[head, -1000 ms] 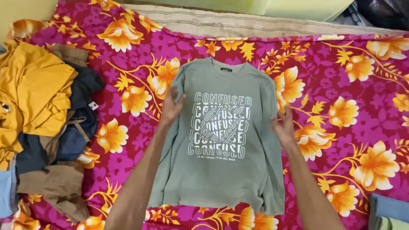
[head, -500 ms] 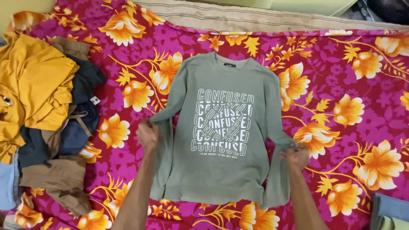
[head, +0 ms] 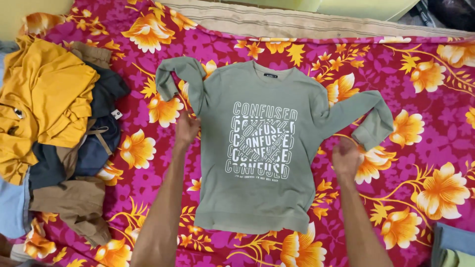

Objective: Folding a long-sleeved shirt on a bed.

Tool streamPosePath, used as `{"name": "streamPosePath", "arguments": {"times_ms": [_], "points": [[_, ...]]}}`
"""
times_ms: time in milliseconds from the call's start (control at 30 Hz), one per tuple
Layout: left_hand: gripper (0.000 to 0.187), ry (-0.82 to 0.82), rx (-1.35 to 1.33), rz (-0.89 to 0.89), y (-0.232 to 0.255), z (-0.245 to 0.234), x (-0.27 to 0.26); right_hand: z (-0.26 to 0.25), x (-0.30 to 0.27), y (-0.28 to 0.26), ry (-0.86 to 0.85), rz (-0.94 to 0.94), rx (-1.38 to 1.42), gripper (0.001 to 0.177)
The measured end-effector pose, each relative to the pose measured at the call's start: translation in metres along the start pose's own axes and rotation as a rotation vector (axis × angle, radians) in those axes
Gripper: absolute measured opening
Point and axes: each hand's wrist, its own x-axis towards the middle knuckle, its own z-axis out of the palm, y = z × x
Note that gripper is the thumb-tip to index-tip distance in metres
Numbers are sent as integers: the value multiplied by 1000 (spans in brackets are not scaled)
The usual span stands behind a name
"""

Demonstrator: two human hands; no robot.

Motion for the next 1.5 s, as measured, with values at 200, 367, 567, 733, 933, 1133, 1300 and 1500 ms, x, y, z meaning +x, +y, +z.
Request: {"name": "streamPosePath", "arguments": {"times_ms": [200, 367, 567, 733, 933, 1133, 1300, 1500], "points": [[48, 85, 140, -46, -113, 63, -119, 29, -146, 47, -204, 362, -264, 39], [47, -88, 89, -198, -153, 58, -177, 2, -205, 27, -369, 541, 31, 39], [52, -393, 19, -262, -183, 28, -222, -31, -249, 26, -469, 747, 209, 42], [57, -362, -253, -329, -156, -9, -259, -57, -274, 59, -286, 773, 607, 45], [65, -233, -399, -277, -121, -53, -285, -98, -300, 6, -32, 866, 595, 39], [62, -395, -162, -255, -211, -56, -279, -106, -334, 19, -366, 895, 283, 37], [50, -505, -658, -502, -187, -87, -304, -100, -364, 57, -167, 859, 922, 34], [35, -411, -655, -499, -226, -72, -312, -92, -392, 62, -124, 882, 604, 43]]}}
